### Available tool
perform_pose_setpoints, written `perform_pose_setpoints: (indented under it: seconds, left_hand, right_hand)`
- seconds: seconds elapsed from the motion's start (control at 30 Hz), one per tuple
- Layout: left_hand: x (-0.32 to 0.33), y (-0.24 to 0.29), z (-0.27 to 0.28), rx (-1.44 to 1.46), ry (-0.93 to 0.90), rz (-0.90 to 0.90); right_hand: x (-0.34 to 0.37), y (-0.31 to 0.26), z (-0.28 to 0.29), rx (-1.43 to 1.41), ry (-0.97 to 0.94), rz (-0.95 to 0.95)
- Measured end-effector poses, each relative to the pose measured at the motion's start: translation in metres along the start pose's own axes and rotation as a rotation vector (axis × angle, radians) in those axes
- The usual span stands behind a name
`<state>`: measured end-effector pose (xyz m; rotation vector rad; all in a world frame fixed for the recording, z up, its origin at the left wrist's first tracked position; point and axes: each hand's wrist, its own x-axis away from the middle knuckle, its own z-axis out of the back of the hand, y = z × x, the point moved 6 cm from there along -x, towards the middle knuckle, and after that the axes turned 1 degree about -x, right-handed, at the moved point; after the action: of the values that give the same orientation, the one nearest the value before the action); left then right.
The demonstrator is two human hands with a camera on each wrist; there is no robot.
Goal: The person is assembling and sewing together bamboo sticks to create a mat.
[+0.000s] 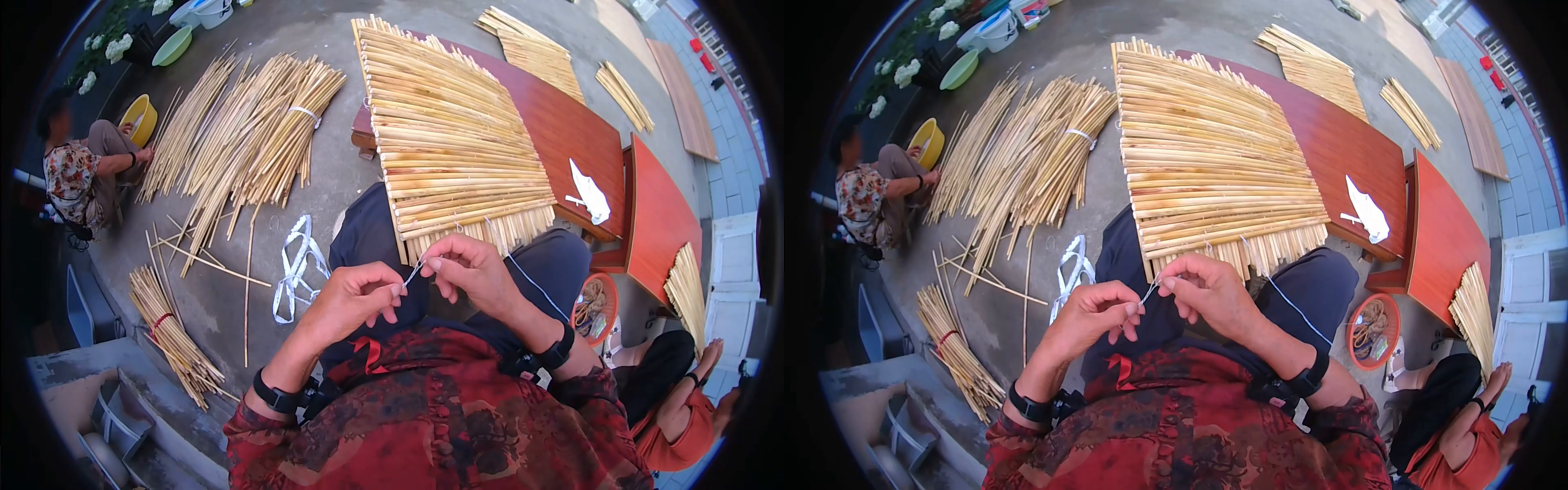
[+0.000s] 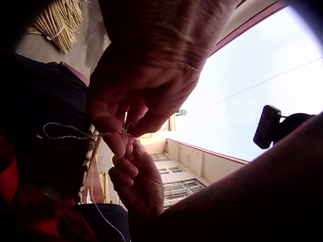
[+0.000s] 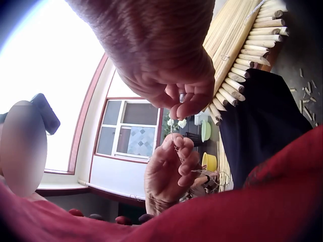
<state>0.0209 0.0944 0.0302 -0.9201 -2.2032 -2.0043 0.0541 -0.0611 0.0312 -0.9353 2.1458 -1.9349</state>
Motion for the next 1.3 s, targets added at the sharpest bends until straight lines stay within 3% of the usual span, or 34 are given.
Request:
perform_pose_setpoints:
  seconds: [0.7, 1.0, 1.07, 1.3]
  left_hand:
    - [0.0025, -0.0018, 0.0051, -0.025, 0.058, -0.054]
    - [0.0058, 0.0024, 0.003, -0.066, 0.034, -0.071]
    - [0.0068, 0.0032, 0.003, -0.022, 0.027, -0.069]
    - [0.0065, 0.0, 0.0091, 0.053, 0.079, -0.054]
  right_hand:
    - [-0.0026, 0.003, -0.0008, 0.046, -0.059, -0.01]
    - [-0.0034, 0.0035, -0.0037, -0.15, -0.041, -0.057]
    - [-0.0031, -0.0011, -0.0076, -0.098, -0.118, 0.024]
    - [-0.0016, -0.002, -0.0092, 0.008, -0.162, 0.007]
